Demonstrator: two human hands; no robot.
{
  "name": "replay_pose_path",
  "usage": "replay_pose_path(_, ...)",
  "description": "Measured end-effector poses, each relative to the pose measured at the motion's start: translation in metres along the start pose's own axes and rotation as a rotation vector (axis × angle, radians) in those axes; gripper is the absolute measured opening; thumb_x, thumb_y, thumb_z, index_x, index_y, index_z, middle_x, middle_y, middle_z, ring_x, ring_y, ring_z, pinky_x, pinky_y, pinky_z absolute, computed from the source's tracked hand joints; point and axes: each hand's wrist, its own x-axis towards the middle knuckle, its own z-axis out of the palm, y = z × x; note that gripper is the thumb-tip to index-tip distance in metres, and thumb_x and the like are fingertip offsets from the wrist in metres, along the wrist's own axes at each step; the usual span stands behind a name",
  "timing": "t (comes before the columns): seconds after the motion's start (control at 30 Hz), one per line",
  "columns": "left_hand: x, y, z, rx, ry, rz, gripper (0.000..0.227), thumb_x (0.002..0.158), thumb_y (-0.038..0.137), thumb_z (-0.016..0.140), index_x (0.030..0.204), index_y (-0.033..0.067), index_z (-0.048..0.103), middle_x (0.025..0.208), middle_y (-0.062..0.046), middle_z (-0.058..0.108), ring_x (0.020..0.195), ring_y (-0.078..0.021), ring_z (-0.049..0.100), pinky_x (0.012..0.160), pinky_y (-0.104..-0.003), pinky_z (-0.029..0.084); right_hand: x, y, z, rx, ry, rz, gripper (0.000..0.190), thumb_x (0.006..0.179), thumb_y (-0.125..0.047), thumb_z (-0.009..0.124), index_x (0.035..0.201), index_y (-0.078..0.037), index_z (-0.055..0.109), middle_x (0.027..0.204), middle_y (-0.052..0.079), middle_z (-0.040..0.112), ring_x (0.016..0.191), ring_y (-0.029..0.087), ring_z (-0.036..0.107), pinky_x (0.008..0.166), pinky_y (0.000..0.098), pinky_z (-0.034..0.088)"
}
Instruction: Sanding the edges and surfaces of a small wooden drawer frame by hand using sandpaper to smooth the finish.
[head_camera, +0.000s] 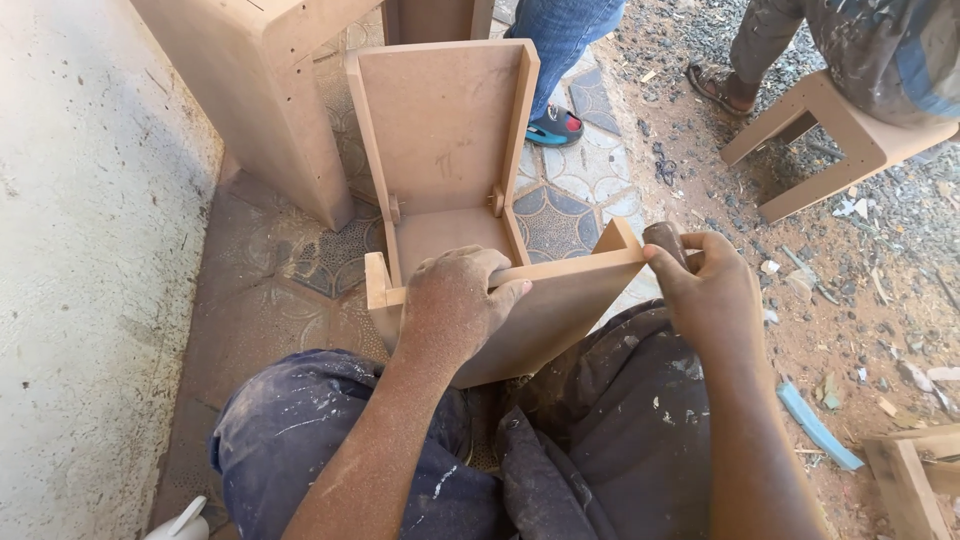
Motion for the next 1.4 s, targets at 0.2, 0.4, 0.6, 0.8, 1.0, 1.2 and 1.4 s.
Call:
replay_pose_path(0.2, 0.022, -0.012, 0.053, 0.022, 0.289, 0.259, 0.029, 0.087, 0.043, 0.066, 0.105, 0.0225, 0.075, 0.099, -0.003, 0.073, 0.099, -0.0269, 0.07, 0.087, -0.043, 0.054, -0.024, -0.007, -0.001, 0.043, -0.08, -0.155, 0.049, 0.104, -0.039, 0.057, 0.136, -0.003, 0.064, 0.095, 0.022, 0.073, 0.086, 0.039, 0.068, 0.075, 0.0502, 0.052)
replay_pose_path(0.4, 0.044, 0.01, 0.092, 0.117, 0.482, 0.345, 0.035, 0.078, 0.041, 0.075, 0.105, 0.0189, 0.074, 0.11, -0.006, 0.071, 0.106, -0.028, 0.067, 0.081, -0.044, 0.054, -0.03, -0.005, -0.006, 0.151, 0.031, -0.209, 0.054, 0.096, -0.029, 0.074, 0.139, -0.001, 0.058, 0.109, 0.029, 0.068, 0.101, 0.048, 0.066, 0.08, 0.0581, 0.052)
replay_pose_path(0.6, 0.039, 0.03, 0.053, 0.232, 0.049, 0.18, 0.033, 0.088, 0.046, 0.07, 0.091, 0.0134, 0.076, 0.078, -0.007, 0.07, 0.081, -0.0272, 0.071, 0.067, -0.042, 0.057, -0.01, 0.001, -0.007, 0.063, -0.001, -0.18, 0.048, 0.098, -0.036, 0.07, 0.139, -0.01, 0.065, 0.113, 0.022, 0.063, 0.098, 0.039, 0.066, 0.074, 0.0512, 0.053)
replay_pose_path(0.8, 0.046, 0.035, 0.037, 0.213, -0.132, 0.165, 0.039, 0.091, 0.048, 0.066, 0.09, 0.0104, 0.076, 0.071, -0.011, 0.069, 0.072, -0.028, 0.072, 0.061, -0.042, 0.058, -0.013, -0.008, -0.011, 0.043, -0.017, -0.009, 0.053, 0.091, -0.039, 0.076, 0.138, -0.014, 0.066, 0.113, 0.018, 0.069, 0.102, 0.038, 0.068, 0.077, 0.0516, 0.055)
replay_pose_path(1.0, 0.039, 0.036, 0.026, 0.167, -0.146, 0.172, 0.038, 0.093, 0.045, 0.064, 0.09, 0.0088, 0.075, 0.076, -0.012, 0.072, 0.08, -0.0292, 0.075, 0.067, -0.042, 0.06, 0.007, -0.023, 0.007, -0.014, -0.056, 0.061, 0.052, 0.081, -0.039, 0.085, 0.124, -0.013, 0.073, 0.096, 0.015, 0.074, 0.086, 0.031, 0.07, 0.07, 0.0441, 0.054)
replay_pose_path(1.2, 0.04, 0.037, 0.03, 0.138, -0.139, 0.129, 0.038, 0.091, 0.045, 0.066, 0.087, 0.0082, 0.074, 0.075, -0.014, 0.071, 0.078, -0.0301, 0.074, 0.062, -0.04, 0.06, 0.018, -0.028, 0.011, -0.078, -0.052, 0.03, 0.042, 0.085, -0.031, 0.079, 0.12, -0.011, 0.073, 0.095, 0.018, 0.074, 0.085, 0.035, 0.07, 0.07, 0.0469, 0.054)
replay_pose_path(1.4, 0.036, 0.04, 0.018, 0.16, -0.187, 0.163, 0.034, 0.095, 0.038, 0.063, 0.09, 0.007, 0.074, 0.079, -0.014, 0.073, 0.084, -0.0302, 0.075, 0.068, -0.04, 0.061, 0.006, -0.034, 0.004, -0.064, -0.073, 0.042, 0.044, 0.088, -0.036, 0.079, 0.121, -0.007, 0.072, 0.097, 0.021, 0.073, 0.085, 0.036, 0.069, 0.075, 0.0477, 0.053)
